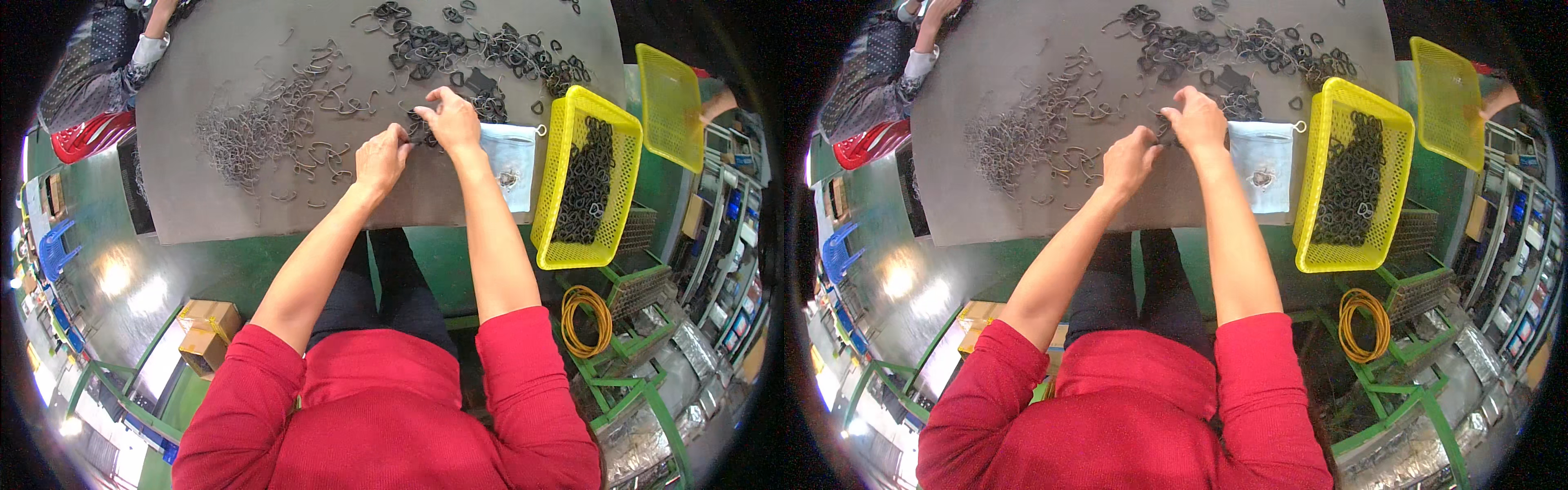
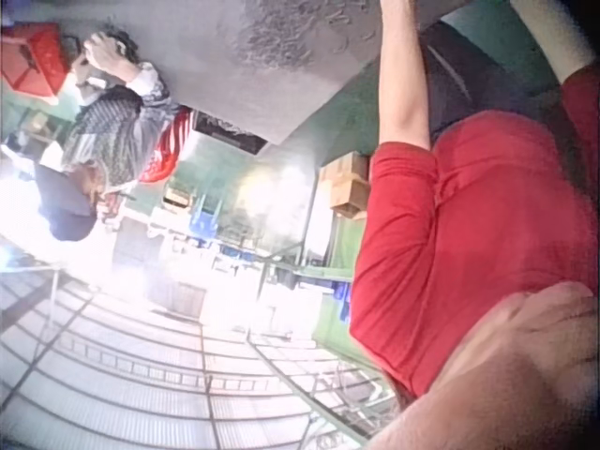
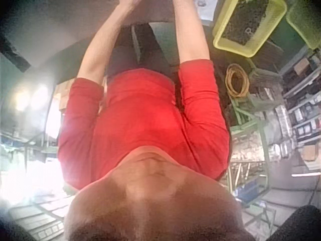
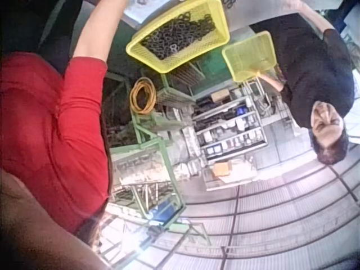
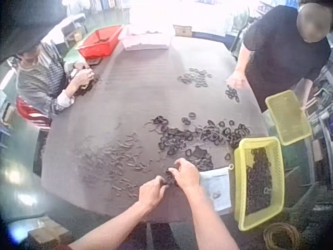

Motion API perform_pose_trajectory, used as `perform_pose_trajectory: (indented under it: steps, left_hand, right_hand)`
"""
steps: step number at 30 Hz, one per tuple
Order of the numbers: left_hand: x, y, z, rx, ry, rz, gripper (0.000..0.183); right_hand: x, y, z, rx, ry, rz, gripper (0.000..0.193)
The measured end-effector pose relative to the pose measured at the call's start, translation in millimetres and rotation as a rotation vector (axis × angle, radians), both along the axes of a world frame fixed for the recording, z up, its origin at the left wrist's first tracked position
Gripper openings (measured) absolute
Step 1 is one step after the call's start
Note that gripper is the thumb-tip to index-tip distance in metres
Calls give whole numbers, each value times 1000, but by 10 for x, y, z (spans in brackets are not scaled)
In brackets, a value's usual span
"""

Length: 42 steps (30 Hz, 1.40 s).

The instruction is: The person picks up small metal rings and clips from a pile on a table and places them into a yellow basket.

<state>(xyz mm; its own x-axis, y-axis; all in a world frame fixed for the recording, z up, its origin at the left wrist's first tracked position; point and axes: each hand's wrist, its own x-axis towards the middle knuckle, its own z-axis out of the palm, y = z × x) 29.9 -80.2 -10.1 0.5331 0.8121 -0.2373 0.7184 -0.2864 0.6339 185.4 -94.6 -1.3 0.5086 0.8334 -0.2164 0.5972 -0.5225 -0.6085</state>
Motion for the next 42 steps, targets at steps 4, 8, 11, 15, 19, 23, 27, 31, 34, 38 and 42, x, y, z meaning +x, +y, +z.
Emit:
perform_pose_trajectory:
  steps: [4,8,11,15,19,23,27,31,34,38,42]
  left_hand:
    - [-203,168,37,-193,-136,68,23]
    - [-564,501,179,-876,-511,144,17]
    - [-558,541,240,-987,-646,192,15]
    - [-242,487,346,-1047,-790,169,16]
    - [573,61,588,-927,-597,-44,25]
    - [1827,-791,1156,-641,-524,-279,34]
    - [2292,-1252,1232,-117,-745,-294,25]
    - [1660,-866,785,194,-659,-158,26]
    - [877,-598,240,310,-284,-123,31]
    - [336,-327,36,293,-109,-90,41]
    - [0,14,-70,332,-192,94,48]
  right_hand:
    - [-22,92,-32,-162,-70,96,29]
    - [111,54,95,-86,809,-222,24]
    - [241,-89,130,-140,968,-297,22]
    - [369,-377,397,-77,865,-418,22]
    - [724,-1064,804,289,619,-711,25]
    - [1222,-1876,1210,408,331,-1056,21]
    - [1699,-2418,1097,-28,-452,-846,34]
    - [1247,-1836,1099,245,-456,-536,37]
    - [783,-1039,686,127,-241,-87,60]
    - [486,-483,215,-90,-453,24,82]
    - [-61,-129,-166,-9,-301,107,37]
